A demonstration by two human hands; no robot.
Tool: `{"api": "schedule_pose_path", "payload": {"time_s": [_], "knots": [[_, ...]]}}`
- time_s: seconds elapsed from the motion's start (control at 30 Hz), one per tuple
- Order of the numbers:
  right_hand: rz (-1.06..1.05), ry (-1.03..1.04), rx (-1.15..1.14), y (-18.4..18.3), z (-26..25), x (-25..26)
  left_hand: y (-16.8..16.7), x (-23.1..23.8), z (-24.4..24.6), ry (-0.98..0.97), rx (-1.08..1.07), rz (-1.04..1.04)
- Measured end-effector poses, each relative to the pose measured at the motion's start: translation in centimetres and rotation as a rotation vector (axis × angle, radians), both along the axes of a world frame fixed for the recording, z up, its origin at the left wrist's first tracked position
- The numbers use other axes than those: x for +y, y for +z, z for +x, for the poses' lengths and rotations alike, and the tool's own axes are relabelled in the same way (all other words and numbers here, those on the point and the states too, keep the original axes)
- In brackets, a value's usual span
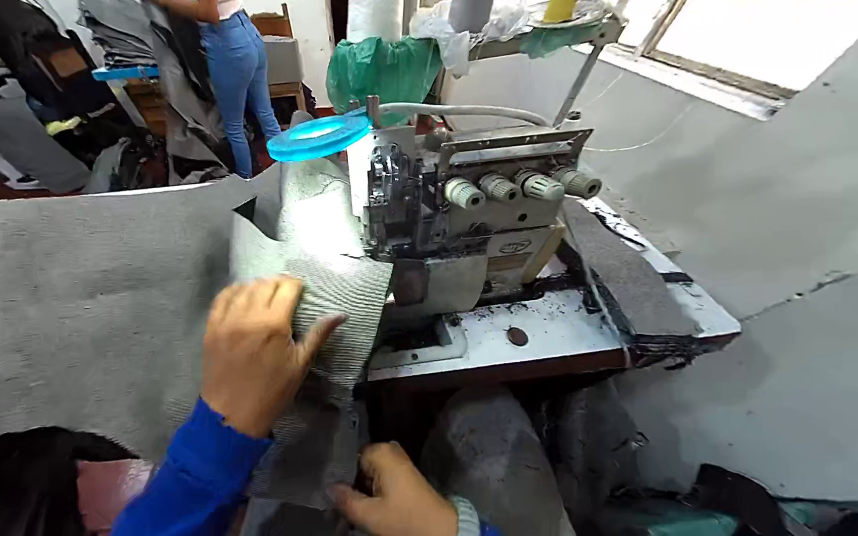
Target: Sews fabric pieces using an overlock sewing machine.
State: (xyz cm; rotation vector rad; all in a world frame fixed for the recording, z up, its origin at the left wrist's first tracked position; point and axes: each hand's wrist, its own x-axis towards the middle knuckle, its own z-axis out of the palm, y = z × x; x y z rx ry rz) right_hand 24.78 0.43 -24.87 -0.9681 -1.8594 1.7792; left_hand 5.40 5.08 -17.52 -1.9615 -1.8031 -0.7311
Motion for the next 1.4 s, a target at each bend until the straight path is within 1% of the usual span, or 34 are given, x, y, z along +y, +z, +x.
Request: {"api": "schedule_pose_path", "payload": {"time_s": [0.03,0.07,0.1,0.13,0.17,0.2,0.23,0.3,0.37,0.47,0.57,0.63,0.67,0.73,0.8,0.87,1.0,1.07,1.17,1.2,1.27,1.33,1.4], "knots": [[0.123,0.024,-0.028,0.9,1.5,0.7,1.1,1.1,0.2,-0.003,0.031,-0.014],[0.299,-0.049,-0.055,2.0,3.7,1.9,1.7,2.2,0.2,-0.030,0.037,-0.035],[0.492,-0.202,-0.113,3.2,6.2,3.6,2.0,3.3,0.0,-0.090,0.022,-0.054],[0.649,-0.380,-0.225,4.1,9.2,5.5,2.0,4.3,-0.4,-0.186,-0.010,-0.067],[0.754,-0.540,-0.390,4.6,12.6,7.2,1.7,5.1,-0.8,-0.300,-0.042,-0.083],[0.848,-0.665,-0.562,4.8,16.0,8.7,1.2,5.8,-1.2,-0.398,-0.049,-0.086],[0.870,-0.728,-0.716,5.0,19.2,10.1,0.8,6.2,-1.4,-0.465,-0.045,-0.079],[0.766,-0.738,-0.908,5.0,23.4,12.1,0.0,6.5,-1.7,-0.489,-0.026,-0.057],[0.688,-0.672,-0.994,4.8,24.7,13.0,-0.4,6.3,-1.7,-0.462,-0.015,-0.047],[0.694,-0.544,-1.096,5.2,24.8,13.7,-0.6,6.1,-1.5,-0.419,-0.007,-0.054],[0.801,-0.405,-1.203,5.2,25.2,14.7,0.1,6.1,-1.1,-0.405,-0.005,-0.081],[0.860,-0.350,-1.187,5.3,25.9,15.3,0.7,6.0,-0.9,-0.397,-0.006,-0.115],[0.868,-0.341,-1.141,5.5,26.4,15.3,0.9,6.1,-0.8,-0.397,-0.004,-0.122],[0.840,-0.342,-1.049,6.0,26.8,14.9,1.0,6.1,-0.7,-0.405,-0.005,-0.107],[0.856,-0.348,-1.008,5.7,27.1,14.5,0.8,5.9,-0.7,-0.402,-0.007,-0.080],[0.877,-0.323,-1.002,5.4,27.0,14.5,0.6,6.0,-0.7,-0.392,-0.003,-0.058],[0.866,-0.229,-1.031,6.0,27.2,15.2,0.4,6.1,-0.5,-0.394,-0.004,-0.044],[0.954,-0.312,-1.011,6.3,27.4,15.6,0.5,6.2,-0.5,-0.387,-0.001,-0.057],[1.273,-0.577,-0.936,7.8,26.7,15.1,0.9,6.2,-0.6,-0.436,-0.015,-0.104],[1.357,-0.657,-0.884,8.8,25.7,14.6,1.3,6.3,-0.6,-0.488,-0.039,-0.122],[1.359,-0.738,-0.753,11.2,22.0,12.3,2.8,6.1,-0.7,-0.615,-0.152,-0.153],[1.319,-0.684,-0.586,12.6,17.5,9.1,4.6,5.3,-1.1,-0.710,-0.318,-0.171],[1.185,-0.589,-0.342,12.2,13.4,6.7,6.3,4.2,-1.6,-0.788,-0.422,-0.203]]}}
